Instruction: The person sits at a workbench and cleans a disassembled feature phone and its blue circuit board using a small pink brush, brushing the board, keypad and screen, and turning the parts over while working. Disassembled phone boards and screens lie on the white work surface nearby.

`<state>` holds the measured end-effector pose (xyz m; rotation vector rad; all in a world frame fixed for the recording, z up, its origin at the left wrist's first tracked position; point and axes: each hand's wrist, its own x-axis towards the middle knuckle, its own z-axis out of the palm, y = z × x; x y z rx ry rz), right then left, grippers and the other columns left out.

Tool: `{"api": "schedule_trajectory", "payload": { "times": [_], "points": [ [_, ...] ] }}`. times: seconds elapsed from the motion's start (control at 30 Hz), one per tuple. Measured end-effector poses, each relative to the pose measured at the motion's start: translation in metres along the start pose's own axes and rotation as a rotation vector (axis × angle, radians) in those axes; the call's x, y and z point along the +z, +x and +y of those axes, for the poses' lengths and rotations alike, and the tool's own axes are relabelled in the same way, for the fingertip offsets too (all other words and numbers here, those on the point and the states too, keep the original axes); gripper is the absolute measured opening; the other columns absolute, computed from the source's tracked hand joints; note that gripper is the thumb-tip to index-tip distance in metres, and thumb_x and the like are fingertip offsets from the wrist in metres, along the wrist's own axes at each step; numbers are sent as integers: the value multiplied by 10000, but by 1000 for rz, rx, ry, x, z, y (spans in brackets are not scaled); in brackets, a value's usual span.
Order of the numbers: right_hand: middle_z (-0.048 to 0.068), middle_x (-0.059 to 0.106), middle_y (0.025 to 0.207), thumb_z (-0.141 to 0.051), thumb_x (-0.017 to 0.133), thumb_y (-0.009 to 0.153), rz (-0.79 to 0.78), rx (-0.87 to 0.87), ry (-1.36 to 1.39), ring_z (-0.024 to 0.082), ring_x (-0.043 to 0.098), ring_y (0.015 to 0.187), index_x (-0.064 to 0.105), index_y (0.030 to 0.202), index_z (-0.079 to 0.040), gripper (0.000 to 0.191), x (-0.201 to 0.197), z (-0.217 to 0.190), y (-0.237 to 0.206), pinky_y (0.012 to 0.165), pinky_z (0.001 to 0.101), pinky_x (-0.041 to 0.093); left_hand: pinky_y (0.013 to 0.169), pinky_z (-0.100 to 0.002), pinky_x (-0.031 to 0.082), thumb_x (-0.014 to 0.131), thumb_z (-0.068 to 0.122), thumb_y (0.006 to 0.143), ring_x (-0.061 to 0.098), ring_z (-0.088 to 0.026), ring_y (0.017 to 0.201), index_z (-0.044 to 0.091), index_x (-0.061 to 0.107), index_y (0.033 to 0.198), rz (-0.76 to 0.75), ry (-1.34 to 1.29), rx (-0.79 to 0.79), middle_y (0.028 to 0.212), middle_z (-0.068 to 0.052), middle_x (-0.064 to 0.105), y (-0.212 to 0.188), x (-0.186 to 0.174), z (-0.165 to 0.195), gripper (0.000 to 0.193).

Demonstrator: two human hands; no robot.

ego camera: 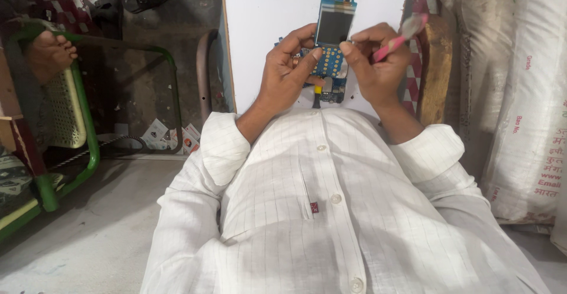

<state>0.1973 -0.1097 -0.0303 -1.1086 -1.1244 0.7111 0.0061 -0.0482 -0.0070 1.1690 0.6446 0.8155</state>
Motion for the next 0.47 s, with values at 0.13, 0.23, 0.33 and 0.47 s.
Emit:
{"api": "schedule_trajectory", "payload": {
  "times": [0.13, 0.23, 0.33, 0.47],
  "points": [
    [12, 637, 841, -155, 787, 1074, 50, 99, 132, 39, 537, 679, 641, 1106, -17, 204, -1, 1, 4, 602, 191, 410, 689, -283, 642, 567, 57, 1069, 758, -188, 1017, -24, 481, 1467, 11, -19, -20, 1198, -147, 667, 0, -1, -2, 415],
    [0, 621, 818, -211, 749, 1062, 69, 184, 208, 25, 460, 622, 638, 1076, -12, 228, 0, 2, 7, 516, 179, 341, 690, -285, 641, 571, 58, 1076, 749, -177, 1009, -27, 476, 1478, 15, -51, -17, 1184, -147, 666, 0, -3, -5, 422],
    [27, 665, 871, -221, 725, 1074, 12, 280, 292, 13, 432, 575, 645, 1107, 8, 246, -1, 2, 6, 516, 183, 313, 686, -288, 638, 575, 70, 1086, 746, -174, 988, -30, 477, 1486, 21, -102, -23, 1167, -147, 662, 1, -4, -7, 423],
    [59, 694, 879, -238, 703, 1092, -95, 290, 256, 15, 442, 561, 687, 1159, 17, 264, -2, 7, 5, 511, 184, 325, 678, -280, 674, 585, 101, 1089, 741, -175, 957, -33, 481, 1498, 50, -204, -87, 1173, -160, 679, 2, -8, -7, 443]
  ]
}}
